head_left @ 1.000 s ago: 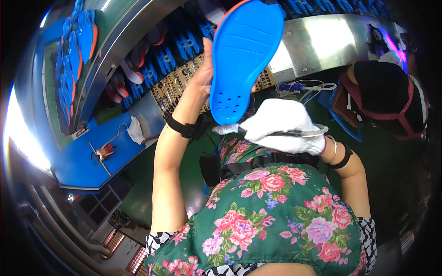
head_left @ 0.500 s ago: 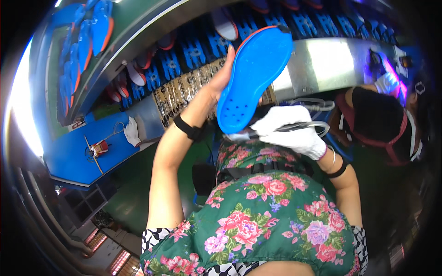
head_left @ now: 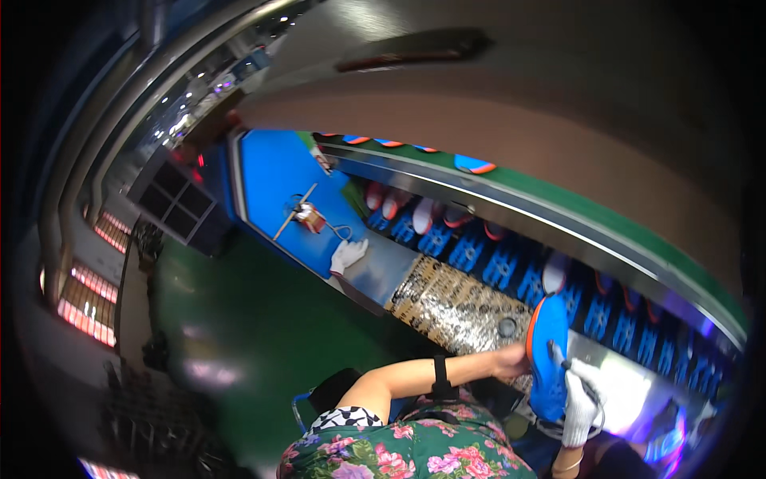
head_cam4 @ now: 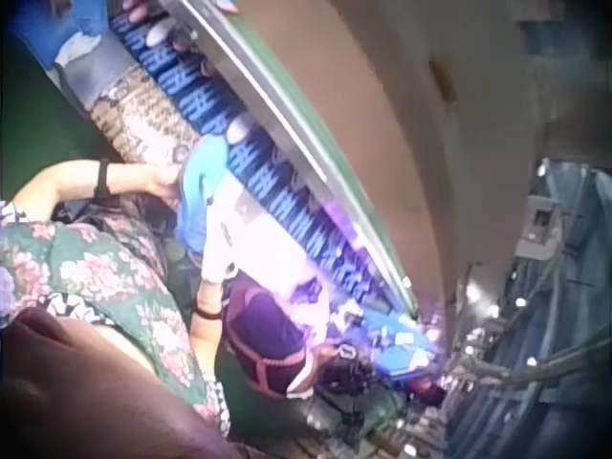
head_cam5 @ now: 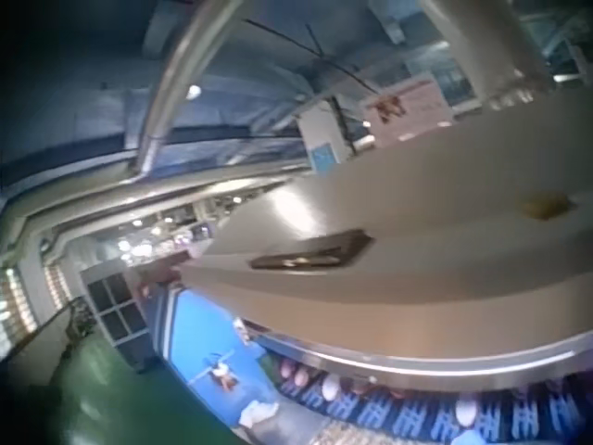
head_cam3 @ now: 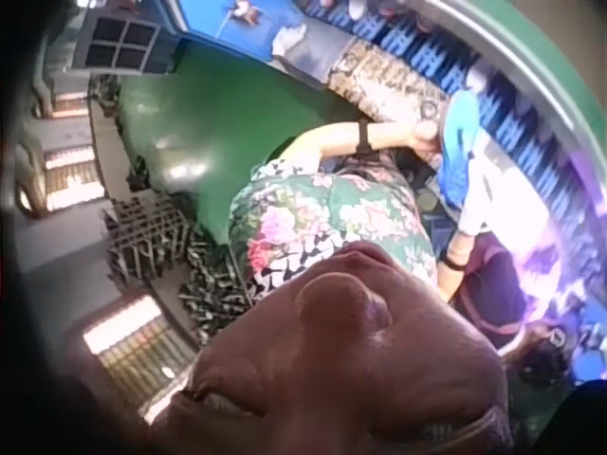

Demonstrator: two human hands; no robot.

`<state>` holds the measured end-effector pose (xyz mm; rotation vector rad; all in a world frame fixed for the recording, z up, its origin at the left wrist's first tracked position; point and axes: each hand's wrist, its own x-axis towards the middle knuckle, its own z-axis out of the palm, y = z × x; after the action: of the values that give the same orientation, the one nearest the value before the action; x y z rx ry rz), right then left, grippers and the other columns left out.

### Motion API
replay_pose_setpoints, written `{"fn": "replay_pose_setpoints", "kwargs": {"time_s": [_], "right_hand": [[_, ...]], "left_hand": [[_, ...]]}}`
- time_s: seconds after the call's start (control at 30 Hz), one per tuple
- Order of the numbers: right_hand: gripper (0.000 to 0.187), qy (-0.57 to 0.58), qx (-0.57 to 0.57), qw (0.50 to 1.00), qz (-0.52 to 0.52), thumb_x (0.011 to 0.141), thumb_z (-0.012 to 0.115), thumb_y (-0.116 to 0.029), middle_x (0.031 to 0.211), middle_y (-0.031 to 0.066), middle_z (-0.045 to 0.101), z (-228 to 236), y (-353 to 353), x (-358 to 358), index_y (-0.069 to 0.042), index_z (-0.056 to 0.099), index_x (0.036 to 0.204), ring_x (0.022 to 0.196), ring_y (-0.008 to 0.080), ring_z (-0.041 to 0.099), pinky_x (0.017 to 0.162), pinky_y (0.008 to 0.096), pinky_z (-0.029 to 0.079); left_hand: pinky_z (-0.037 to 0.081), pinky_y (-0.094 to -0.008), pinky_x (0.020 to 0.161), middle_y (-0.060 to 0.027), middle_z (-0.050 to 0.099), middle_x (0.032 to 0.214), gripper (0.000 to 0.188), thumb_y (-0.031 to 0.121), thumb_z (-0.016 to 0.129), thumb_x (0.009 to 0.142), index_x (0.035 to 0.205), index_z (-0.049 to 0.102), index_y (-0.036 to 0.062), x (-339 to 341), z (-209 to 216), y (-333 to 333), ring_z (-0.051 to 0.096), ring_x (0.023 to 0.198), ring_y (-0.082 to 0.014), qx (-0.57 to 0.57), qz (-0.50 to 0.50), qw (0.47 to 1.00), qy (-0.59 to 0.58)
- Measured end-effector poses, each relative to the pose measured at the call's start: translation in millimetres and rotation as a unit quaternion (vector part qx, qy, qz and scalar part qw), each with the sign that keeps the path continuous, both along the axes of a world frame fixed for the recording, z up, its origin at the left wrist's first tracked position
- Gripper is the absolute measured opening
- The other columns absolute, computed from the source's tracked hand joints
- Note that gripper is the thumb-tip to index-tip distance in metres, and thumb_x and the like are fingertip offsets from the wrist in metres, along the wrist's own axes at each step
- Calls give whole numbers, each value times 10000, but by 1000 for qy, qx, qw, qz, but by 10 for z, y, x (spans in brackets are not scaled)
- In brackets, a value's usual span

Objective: Applying adhesive or primer to the bottom of shoe soles using a brush on a conveyor line.

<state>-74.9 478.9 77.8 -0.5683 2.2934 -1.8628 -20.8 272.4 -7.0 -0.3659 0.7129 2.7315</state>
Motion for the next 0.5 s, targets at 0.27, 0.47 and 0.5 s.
{"fn": "replay_pose_setpoints", "kwargs": {"time_s": [0.27, 0.47, 0.5], "right_hand": [[178, 24, -53, 996, 60, 841, 706, 59, 1018, 104, 693, -441, -7, -37, -7, 703, 1007, 1013, 229, 664, 964, 373, 507], [170, -11, -40, 998, 43, 846, 710, 67, 996, 121, 699, -63, -95, 323, 1, 715, 1003, 952, 218, 673, 906, 357, 522], [169, -14, -37, 998, 43, 847, 711, 68, 992, 124, 700, 34, -111, 400, 2, 717, 1002, 941, 216, 675, 896, 354, 524]], "left_hand": [[578, -486, 849, -172, 648, 1247, 497, 477, 435, 1070, 1352, 551, 84, 267, 157, -136, 657, 1069, -358, 234, 12, 972, -9], [539, -604, 942, -194, 652, 1283, 622, 571, 544, 958, 1369, 579, 107, 450, 361, -158, 666, 1082, -422, 245, 20, 969, 26], [521, -615, 965, -210, 669, 1252, 600, 490, 561, 920, 1359, 589, 81, 505, 313, -130, 672, 1054, -446, 249, 19, 963, 98]]}}
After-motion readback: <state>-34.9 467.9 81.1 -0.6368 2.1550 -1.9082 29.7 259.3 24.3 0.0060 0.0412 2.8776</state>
